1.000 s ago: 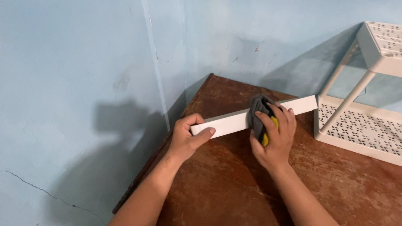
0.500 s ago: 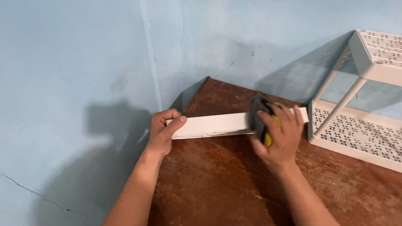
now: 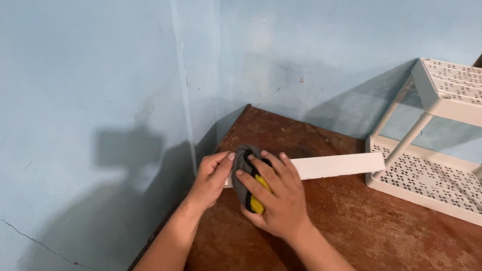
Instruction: The person assembles a white plastic shelving unit by inserting cylindrical legs into corner holes on perforated trays. They then wipe the surface of a tray with a cloth. The assembly is partially completed with several legs attached.
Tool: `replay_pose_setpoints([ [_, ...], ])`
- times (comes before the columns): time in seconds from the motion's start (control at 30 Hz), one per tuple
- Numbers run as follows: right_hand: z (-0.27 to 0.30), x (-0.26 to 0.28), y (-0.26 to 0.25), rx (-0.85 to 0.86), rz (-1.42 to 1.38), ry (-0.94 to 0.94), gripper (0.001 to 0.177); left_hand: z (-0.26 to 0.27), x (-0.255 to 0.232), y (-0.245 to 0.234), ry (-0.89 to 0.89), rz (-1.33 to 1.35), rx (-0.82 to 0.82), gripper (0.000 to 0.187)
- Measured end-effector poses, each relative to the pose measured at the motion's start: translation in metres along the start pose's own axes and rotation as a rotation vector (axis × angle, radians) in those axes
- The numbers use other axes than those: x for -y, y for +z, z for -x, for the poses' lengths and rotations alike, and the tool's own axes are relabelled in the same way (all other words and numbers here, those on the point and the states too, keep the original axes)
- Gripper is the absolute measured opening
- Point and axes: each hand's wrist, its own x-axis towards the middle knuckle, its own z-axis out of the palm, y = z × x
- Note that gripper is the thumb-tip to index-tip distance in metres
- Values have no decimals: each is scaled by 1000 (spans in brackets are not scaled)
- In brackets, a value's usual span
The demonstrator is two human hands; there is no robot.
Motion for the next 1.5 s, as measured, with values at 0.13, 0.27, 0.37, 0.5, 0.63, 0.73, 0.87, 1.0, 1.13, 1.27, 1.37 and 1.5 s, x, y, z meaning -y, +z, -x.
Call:
replay_pose_setpoints([
  [0.13, 1, -51, -10, -163, 34, -16, 57, -3, -4, 1, -50, 76, -64, 38],
  [0.27, 18, -86, -35, -152, 118, 332, 51, 0, -8, 6, -53, 94, -81, 41],
  [0.37, 14, -75, -32, -213, 102, 388, 50, 2, -13, 14, -53, 20, -75, 45],
  [0.5, -13, -25, -8, -194, 3, 277, 52, 4, -21, 20, 2, -84, -42, 55],
  [0.63, -43, 22, 13, -179, -94, 78, 54, 1, -24, 17, -55, 209, -24, 56],
  [0.73, -53, 9, 15, -95, -102, -9, 55, -1, -19, 7, -101, 311, -92, 59],
  [0.87, -45, -36, 14, -63, 4, 7, 52, -13, -2, -2, -84, 170, -89, 53],
  [1.0, -28, -80, 3, -50, 63, 241, 45, -11, 13, -7, 16, 66, -91, 53],
  [1.13, -38, -73, 17, -110, 61, 324, 41, -12, 12, -4, 50, -11, -188, 51],
  [1.27, -64, -17, 42, -144, -59, 223, 47, -10, 12, -2, 167, -128, -231, 52],
  [1.37, -79, 12, 51, -125, -130, 134, 48, -6, 19, -3, 236, -99, -269, 45],
  [1.5, -77, -4, 41, -69, -122, 64, 51, -4, 28, -5, 169, -47, -299, 42],
])
